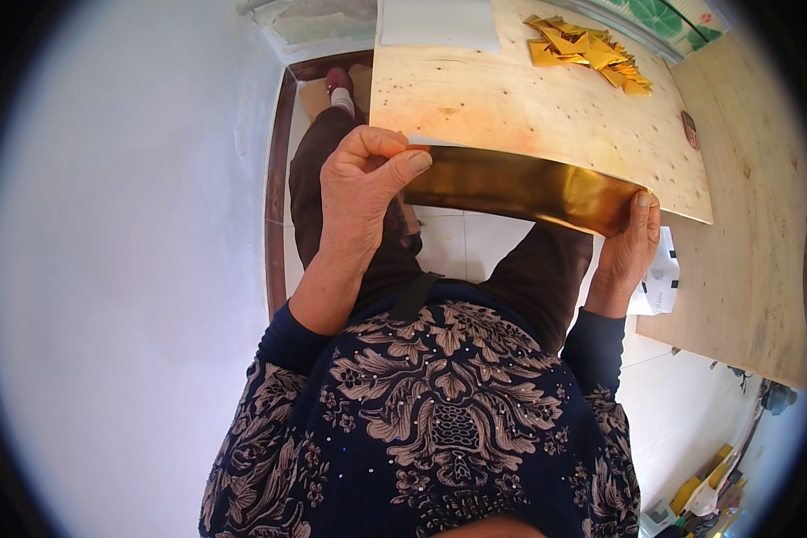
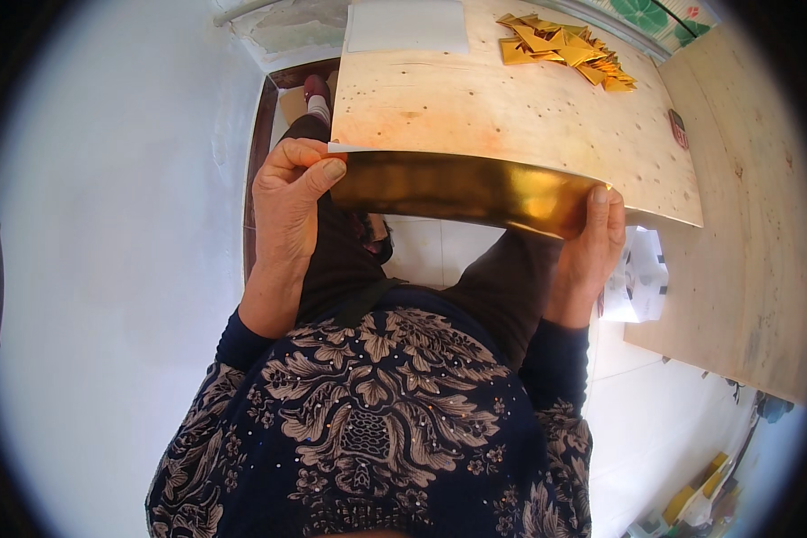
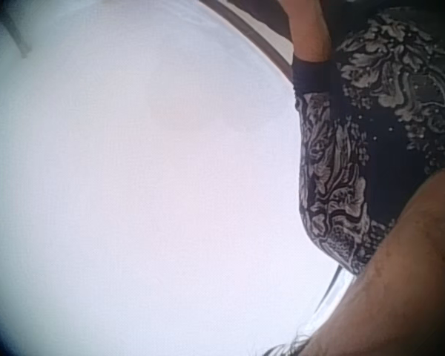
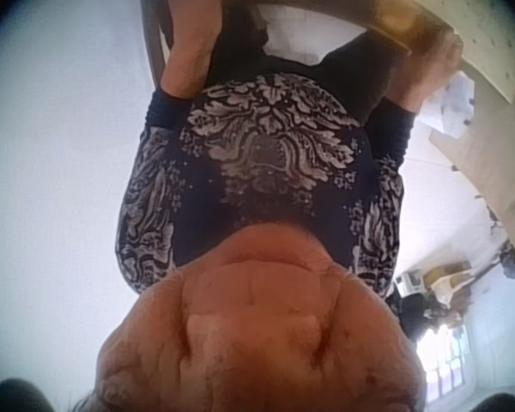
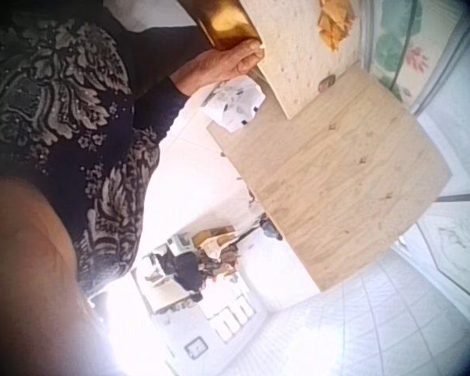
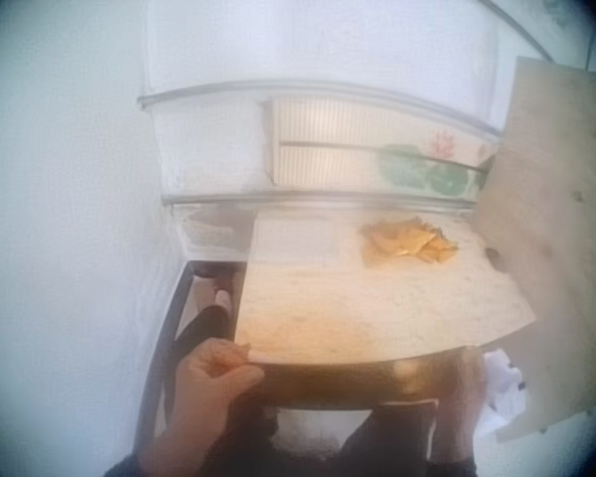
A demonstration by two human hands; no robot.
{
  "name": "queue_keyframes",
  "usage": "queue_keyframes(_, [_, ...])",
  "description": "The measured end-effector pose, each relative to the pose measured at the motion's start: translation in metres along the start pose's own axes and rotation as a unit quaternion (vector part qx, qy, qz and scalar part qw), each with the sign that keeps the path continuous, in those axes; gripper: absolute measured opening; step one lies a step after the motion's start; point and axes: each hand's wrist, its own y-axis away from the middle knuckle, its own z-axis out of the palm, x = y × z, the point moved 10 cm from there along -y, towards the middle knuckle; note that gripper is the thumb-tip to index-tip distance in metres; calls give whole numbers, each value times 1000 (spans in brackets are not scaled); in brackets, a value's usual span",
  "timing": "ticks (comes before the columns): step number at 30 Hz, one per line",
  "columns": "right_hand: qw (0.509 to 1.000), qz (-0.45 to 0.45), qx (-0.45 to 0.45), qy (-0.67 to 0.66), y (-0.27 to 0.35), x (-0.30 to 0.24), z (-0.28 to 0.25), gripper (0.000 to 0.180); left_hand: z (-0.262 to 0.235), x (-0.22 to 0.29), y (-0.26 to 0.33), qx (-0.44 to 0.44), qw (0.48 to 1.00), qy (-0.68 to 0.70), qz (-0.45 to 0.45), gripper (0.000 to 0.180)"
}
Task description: The person folds a sheet of gold-colored paper into a small triangular packet by hand on a wooden table. They repeatedly crease and align edges, then place the finished packet with others on the table.
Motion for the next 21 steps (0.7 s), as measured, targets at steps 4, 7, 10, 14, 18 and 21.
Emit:
queue_keyframes(4, [1000,-1,6,-2,0,2,-5,16,2,2,2,18,1000,-1,-12,20])
queue_keyframes(7, [999,1,-32,-20,0,4,-3,16,3,3,3,20,999,1,-28,21])
queue_keyframes(10, [999,5,-39,-33,0,7,-7,17,7,2,3,-7,999,12,-41,20])
queue_keyframes(14, [998,3,-46,-48,1,7,-8,17,6,-4,2,-19,998,4,-57,18])
queue_keyframes(18, [998,-4,-34,-52,1,8,-12,17,3,-9,3,-19,997,-1,-73,16])
queue_keyframes(21, [998,-18,-38,-51,0,7,-12,17,0,-11,3,-8,996,-5,-88,15])
